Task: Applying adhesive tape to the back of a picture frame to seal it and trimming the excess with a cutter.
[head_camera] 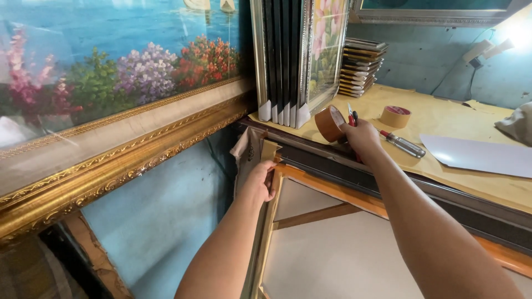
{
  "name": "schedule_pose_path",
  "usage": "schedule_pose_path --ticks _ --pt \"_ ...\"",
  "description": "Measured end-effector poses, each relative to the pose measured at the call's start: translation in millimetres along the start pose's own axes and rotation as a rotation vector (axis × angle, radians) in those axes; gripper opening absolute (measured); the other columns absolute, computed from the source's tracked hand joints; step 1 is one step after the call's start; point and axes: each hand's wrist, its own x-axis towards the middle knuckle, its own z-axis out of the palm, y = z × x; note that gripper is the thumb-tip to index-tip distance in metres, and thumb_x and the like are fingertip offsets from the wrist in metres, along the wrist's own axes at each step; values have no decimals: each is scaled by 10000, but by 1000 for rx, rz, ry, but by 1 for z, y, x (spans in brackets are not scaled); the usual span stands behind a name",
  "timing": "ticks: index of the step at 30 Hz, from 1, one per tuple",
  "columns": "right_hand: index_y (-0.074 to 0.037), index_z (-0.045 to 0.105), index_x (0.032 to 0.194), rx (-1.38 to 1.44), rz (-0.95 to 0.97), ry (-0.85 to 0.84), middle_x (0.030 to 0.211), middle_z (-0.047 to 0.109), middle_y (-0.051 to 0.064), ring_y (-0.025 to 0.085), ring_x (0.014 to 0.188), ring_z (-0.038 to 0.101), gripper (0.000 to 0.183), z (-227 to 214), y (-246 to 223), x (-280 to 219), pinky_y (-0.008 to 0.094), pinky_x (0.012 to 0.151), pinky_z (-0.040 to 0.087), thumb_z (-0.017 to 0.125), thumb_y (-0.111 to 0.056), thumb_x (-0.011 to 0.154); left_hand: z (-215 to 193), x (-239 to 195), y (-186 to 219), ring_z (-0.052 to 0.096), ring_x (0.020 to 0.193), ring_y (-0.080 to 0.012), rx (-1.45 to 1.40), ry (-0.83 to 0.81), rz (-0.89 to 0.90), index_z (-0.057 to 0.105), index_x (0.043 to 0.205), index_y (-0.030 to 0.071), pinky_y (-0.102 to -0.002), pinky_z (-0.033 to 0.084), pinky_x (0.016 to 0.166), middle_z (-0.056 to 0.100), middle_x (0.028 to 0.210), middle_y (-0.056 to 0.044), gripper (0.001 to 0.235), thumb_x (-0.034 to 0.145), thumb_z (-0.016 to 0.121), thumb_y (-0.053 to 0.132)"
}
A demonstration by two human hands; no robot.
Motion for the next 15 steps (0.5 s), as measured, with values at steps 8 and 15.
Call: schedule_pose_path --ticks 8,15 --pt "-123 657 877 31 -38 4 842 635 106 283 963 577 355 1 8 7 383 851 433 601 -378 637 5 -25 1 474 886 -185 -194 61 -154 545 771 183 -486 261 762 535 853 55 181 618 628 233" --pt "-130 657 898 24 -27 -7 871 634 103 284 990 566 372 -1 -5 -10 385 863 427 592 -394 645 -8 -20 -32 435 1109 -223 -224 116 -123 554 1048 183 -517 259 854 499 1168 65 437 631 643 278"
